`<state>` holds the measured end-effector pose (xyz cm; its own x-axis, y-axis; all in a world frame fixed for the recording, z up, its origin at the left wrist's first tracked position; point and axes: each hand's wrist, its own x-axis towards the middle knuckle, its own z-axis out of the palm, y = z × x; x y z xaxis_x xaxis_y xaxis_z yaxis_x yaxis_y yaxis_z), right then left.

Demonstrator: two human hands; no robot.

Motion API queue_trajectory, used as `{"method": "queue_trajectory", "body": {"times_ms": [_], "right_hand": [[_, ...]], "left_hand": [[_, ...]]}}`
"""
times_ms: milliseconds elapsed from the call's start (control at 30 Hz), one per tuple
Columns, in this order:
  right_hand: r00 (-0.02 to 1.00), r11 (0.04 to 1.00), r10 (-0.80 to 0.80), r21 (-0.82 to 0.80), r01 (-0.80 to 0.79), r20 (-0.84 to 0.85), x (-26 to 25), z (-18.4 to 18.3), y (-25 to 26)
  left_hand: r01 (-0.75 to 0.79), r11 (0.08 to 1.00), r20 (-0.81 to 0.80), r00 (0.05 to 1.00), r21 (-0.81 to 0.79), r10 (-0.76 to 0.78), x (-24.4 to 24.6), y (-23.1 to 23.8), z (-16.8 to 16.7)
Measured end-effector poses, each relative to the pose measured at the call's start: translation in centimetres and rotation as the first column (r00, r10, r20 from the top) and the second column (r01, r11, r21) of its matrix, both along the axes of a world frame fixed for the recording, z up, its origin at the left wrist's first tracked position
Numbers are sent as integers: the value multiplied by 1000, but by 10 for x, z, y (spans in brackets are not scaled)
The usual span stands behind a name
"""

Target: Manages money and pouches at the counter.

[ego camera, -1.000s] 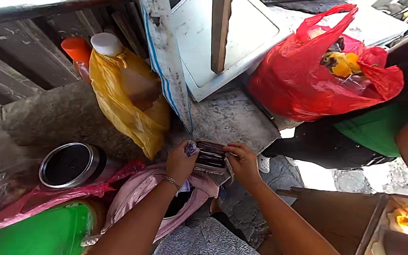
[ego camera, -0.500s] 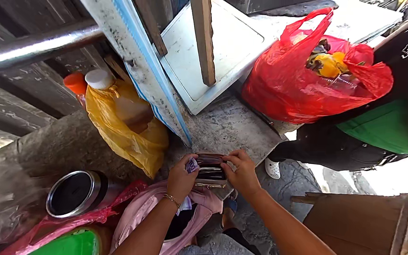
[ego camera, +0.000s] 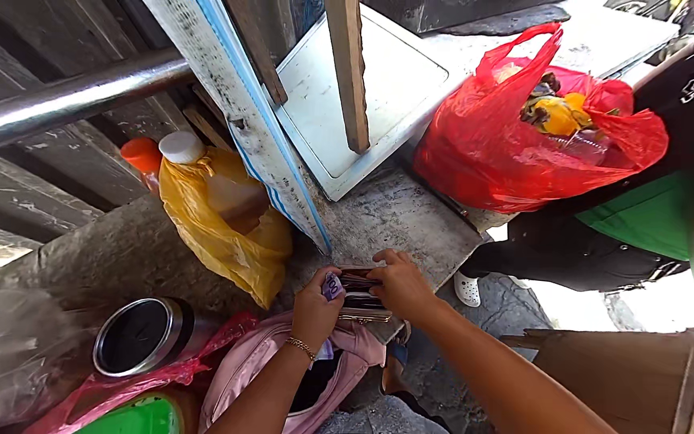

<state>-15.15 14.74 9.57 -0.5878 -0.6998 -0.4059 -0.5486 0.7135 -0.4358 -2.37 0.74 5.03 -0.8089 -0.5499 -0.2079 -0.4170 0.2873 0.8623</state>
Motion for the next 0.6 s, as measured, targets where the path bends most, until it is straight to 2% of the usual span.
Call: {"method": "queue_trajectory", "body": {"times_ms": [200,400,500,600], "right_hand": [[991,996,8,92,-20,130,-19,5,-14],[992,981,122,155,-119,-11,-8,0,-16],[992,992,119,40,-118,-36,-8,-2,-6],[996,978,38,-203,-53,-79,-9,4,12]], "left_hand": [[96,995,78,992,11,-96,-2,-3,6],[81,997,91,993,-14,-80,-4,-3,7],[39,997,70,997,71,-44,-6,-8,9],[-82,977,-36,995,198,90,-4,-19,17]]}}
